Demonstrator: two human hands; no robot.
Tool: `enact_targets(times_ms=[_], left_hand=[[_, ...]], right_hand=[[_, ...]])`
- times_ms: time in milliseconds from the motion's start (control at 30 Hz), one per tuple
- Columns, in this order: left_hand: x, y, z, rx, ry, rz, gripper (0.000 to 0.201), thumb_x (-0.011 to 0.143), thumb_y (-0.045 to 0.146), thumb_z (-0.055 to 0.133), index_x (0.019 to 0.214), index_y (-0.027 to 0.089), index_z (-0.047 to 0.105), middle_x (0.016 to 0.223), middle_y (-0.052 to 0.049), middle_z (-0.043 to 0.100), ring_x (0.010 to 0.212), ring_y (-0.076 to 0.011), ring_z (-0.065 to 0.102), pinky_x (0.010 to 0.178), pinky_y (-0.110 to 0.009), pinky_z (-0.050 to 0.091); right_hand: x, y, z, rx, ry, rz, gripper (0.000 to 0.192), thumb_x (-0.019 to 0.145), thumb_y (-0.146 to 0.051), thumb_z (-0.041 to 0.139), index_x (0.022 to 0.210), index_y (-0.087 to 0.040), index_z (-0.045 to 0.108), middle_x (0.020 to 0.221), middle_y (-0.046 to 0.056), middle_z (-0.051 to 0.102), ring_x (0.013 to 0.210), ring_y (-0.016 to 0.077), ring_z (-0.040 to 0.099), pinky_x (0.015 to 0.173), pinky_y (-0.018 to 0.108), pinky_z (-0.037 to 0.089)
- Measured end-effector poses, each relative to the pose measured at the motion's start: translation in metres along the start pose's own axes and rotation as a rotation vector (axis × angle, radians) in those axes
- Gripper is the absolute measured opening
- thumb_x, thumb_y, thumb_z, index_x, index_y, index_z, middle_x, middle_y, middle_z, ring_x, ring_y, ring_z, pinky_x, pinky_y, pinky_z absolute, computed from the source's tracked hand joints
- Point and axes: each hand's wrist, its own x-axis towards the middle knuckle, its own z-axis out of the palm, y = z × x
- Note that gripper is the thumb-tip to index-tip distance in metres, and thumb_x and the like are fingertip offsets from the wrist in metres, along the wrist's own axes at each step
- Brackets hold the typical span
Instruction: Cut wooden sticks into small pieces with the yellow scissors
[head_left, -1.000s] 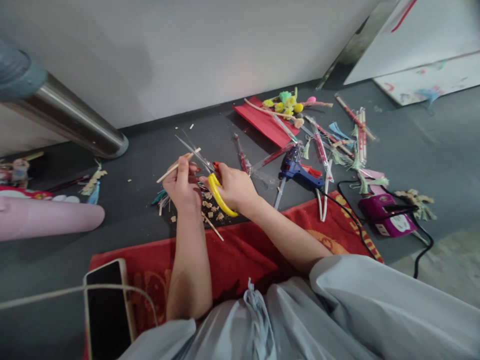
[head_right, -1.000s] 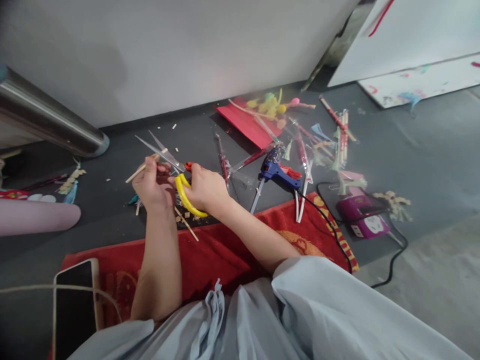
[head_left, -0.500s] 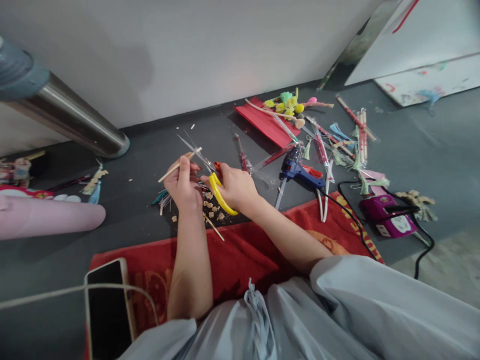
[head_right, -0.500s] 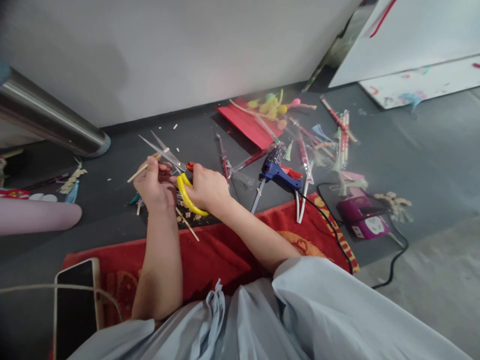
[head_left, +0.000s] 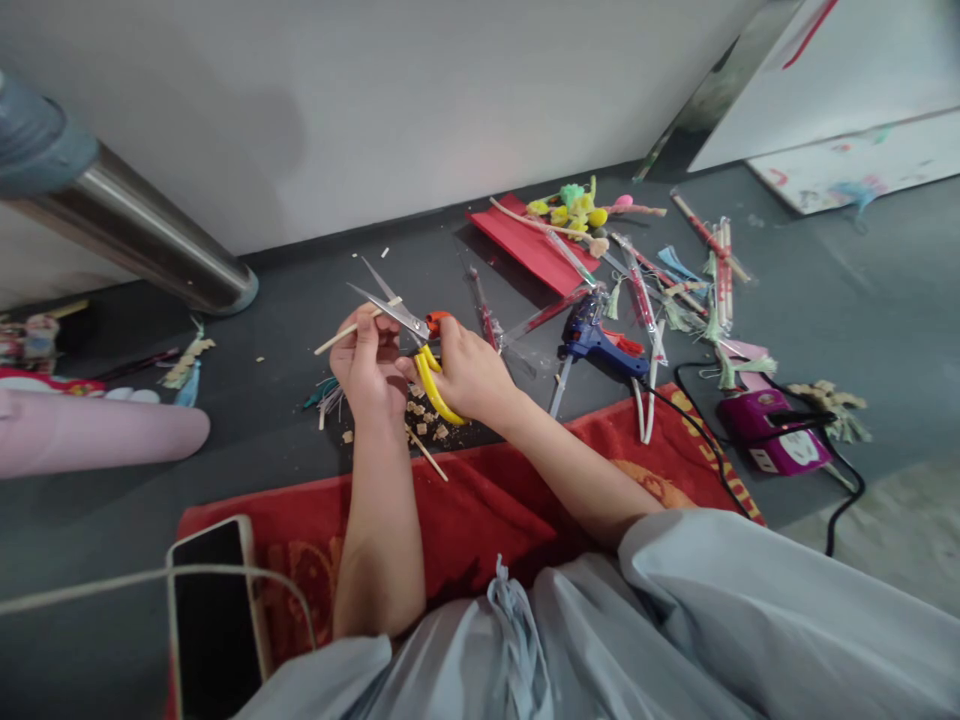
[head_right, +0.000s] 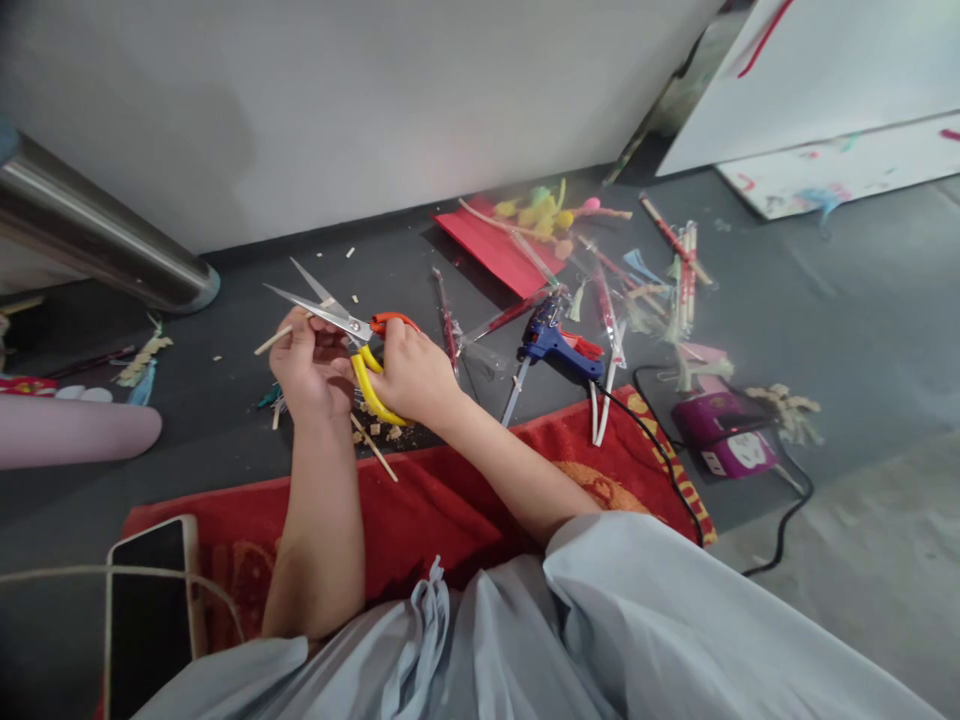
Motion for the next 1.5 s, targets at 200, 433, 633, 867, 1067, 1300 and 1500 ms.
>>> enact_targets(times_ms=[200,433,633,867,1067,1300,1500], left_hand=[[0.0,0.0,0.0,-0.035,-0.012,-0.002,0.032,0.063,0.049,0.077,0.068,0.02,0.062,0.062,0.004,0.053,0.057,-0.0056,0.052,0.055,-0.018,0.043],[0.0,-0.003,-0.001,0.017,0.018,0.02,0.033,0.063,0.05,0.076,0.076,0.021,0.066,0.065,0.003,0.058,0.057,-0.0061,0.055,0.057,-0.02,0.046],[0.0,-0.004,-0.001,0.062,0.033,0.035,0.036,0.064,0.053,0.074,0.078,0.021,0.065,0.065,0.004,0.057,0.06,-0.0071,0.056,0.056,-0.02,0.045],[-0.001,-0.004,0.001,0.029,-0.002,0.022,0.034,0.062,0.05,0.077,0.077,0.021,0.067,0.063,0.003,0.058,0.058,-0.0072,0.056,0.055,-0.02,0.046],[-0.001,-0.001,0.005,0.009,0.036,0.01,0.028,0.064,0.044,0.078,0.074,0.02,0.066,0.056,0.005,0.054,0.053,-0.0047,0.052,0.051,-0.017,0.042],[-0.001,0.001,0.007,0.101,0.087,-0.033,0.033,0.068,0.045,0.073,0.063,0.018,0.055,0.054,0.005,0.053,0.05,-0.0049,0.05,0.05,-0.018,0.043],[-0.002,0.0,0.006,0.107,0.071,-0.045,0.031,0.071,0.046,0.07,0.064,0.019,0.055,0.055,0.005,0.052,0.052,-0.0059,0.051,0.05,-0.019,0.042]], right_hand=[[-0.002,-0.003,-0.003,-0.009,-0.042,0.019,0.067,0.086,-0.07,0.029,0.11,-0.009,0.045,0.104,0.017,0.063,0.101,0.0274,0.061,0.084,0.036,0.045],[-0.002,-0.008,-0.008,-0.039,-0.132,0.081,0.064,0.088,-0.067,0.026,0.109,-0.011,0.046,0.103,0.015,0.065,0.094,0.0262,0.064,0.077,0.033,0.045],[-0.003,-0.01,-0.01,-0.041,-0.146,0.101,0.064,0.088,-0.067,0.025,0.11,-0.011,0.046,0.102,0.015,0.065,0.093,0.0266,0.064,0.075,0.033,0.044],[-0.003,-0.008,-0.007,-0.004,-0.113,0.065,0.065,0.087,-0.068,0.028,0.109,-0.009,0.045,0.106,0.017,0.063,0.097,0.0268,0.063,0.078,0.032,0.043],[-0.003,-0.012,-0.011,0.024,-0.145,0.13,0.062,0.088,-0.067,0.024,0.104,-0.012,0.047,0.102,0.015,0.066,0.092,0.027,0.065,0.073,0.032,0.044],[-0.003,-0.013,-0.015,-0.023,-0.162,0.169,0.062,0.089,-0.067,0.027,0.11,-0.013,0.048,0.103,0.014,0.067,0.094,0.0281,0.065,0.076,0.034,0.045],[-0.003,-0.015,-0.018,-0.098,-0.177,0.19,0.064,0.088,-0.068,0.027,0.108,-0.012,0.05,0.1,0.015,0.068,0.092,0.031,0.066,0.074,0.036,0.046]])
